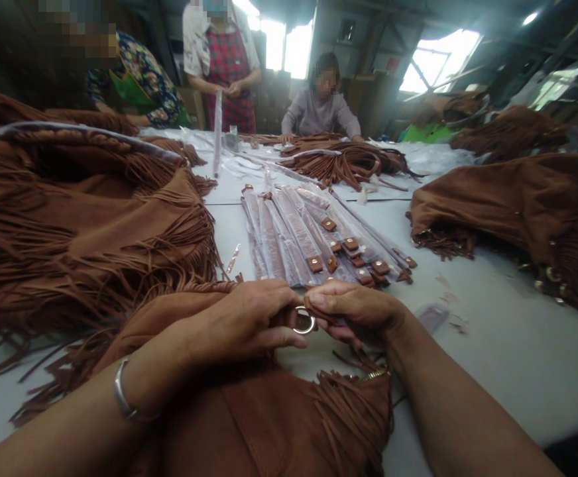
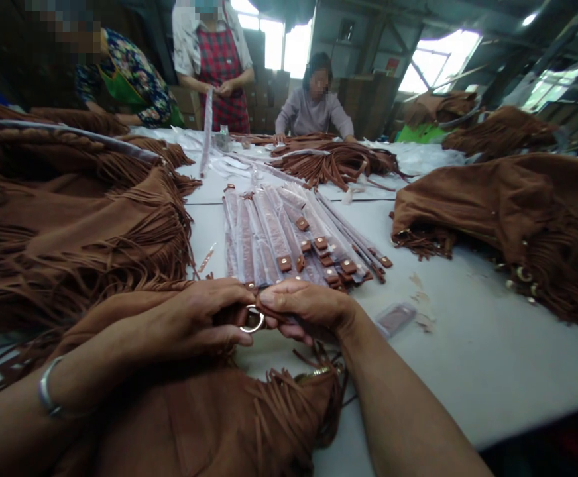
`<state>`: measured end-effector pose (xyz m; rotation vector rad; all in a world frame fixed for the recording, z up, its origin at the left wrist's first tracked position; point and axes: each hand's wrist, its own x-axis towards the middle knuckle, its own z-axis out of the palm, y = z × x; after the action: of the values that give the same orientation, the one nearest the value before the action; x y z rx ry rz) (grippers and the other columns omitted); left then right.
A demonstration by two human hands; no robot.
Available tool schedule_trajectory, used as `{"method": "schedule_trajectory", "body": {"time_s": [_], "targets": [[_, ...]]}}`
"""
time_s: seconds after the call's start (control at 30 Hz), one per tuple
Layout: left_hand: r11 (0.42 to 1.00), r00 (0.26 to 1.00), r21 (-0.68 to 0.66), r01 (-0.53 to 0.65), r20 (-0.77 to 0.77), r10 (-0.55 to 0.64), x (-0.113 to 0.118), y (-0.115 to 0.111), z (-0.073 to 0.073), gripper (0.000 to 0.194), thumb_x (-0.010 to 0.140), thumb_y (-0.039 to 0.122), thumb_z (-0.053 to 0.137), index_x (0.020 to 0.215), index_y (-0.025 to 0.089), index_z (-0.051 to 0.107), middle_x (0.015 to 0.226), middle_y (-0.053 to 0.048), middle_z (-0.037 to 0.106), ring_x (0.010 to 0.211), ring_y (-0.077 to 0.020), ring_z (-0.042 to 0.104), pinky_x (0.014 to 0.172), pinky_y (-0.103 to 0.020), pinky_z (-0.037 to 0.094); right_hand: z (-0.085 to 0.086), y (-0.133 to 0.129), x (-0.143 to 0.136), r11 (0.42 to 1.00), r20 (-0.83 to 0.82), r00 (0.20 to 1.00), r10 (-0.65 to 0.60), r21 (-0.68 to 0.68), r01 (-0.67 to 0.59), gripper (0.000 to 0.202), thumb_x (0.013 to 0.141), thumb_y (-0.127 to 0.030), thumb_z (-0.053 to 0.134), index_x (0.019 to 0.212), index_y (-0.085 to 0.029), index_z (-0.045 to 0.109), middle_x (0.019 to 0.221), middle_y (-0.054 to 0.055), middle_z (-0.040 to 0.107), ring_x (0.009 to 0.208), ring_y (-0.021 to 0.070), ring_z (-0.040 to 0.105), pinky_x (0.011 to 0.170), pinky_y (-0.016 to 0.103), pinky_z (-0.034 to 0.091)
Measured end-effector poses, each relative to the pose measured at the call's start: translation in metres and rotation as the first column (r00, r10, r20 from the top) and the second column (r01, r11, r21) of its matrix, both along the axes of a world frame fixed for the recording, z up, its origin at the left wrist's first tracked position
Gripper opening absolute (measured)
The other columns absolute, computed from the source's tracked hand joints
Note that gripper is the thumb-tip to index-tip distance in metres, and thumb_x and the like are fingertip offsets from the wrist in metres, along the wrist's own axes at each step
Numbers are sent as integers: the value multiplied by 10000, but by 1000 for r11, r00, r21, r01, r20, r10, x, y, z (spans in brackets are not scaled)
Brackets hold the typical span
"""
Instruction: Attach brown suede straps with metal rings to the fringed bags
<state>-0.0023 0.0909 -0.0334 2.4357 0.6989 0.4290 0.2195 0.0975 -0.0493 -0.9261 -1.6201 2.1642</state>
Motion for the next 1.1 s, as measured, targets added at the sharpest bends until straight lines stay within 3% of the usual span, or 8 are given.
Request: {"method": "schedule_trajectory", "body": {"time_s": [0.13,0.4,0.6,0.87,1.1], "targets": [[990,992,-118,-79,90,90,-1,-1,-2,317,783,419,622,946,157,544,764,15,537,676,-102,480,626,-209,386,-1,1,0,999,-28,999,-32,29,32,379,863,-473,469,696,-132,482,471,-68,373,311,37,331,251,124,315],[998,985,-54,39,173,-29,0,2,-3,241,831,356,581,967,157,596,767,-4,535,703,-101,488,679,-212,389,-4,2,0,999,-1,999,-42,24,42,388,843,-487,499,713,-121,499,538,-49,418,333,31,358,251,119,321],[997,989,-76,-30,140,41,1,-3,-2,205,793,333,625,845,139,581,737,5,534,671,-100,480,647,-210,377,-3,1,-2,1000,-9,1000,-8,25,8,357,885,-431,455,705,-125,490,479,-57,416,313,34,348,266,117,316],[966,990,-247,-74,94,100,2,-3,-1,245,759,369,650,767,138,569,652,39,513,577,-70,447,535,-172,340,-4,3,-4,999,-4,1000,14,-32,-14,361,864,-445,489,698,-124,493,434,-57,450,288,42,372,264,114,310],[875,995,-484,15,90,33,-3,4,-1,324,720,418,677,688,125,542,581,58,433,547,-61,385,492,-159,298,-14,6,-4,989,-34,995,92,-109,-95,369,860,-450,487,695,-121,505,408,-52,437,261,52,338,246,137,293]]}}
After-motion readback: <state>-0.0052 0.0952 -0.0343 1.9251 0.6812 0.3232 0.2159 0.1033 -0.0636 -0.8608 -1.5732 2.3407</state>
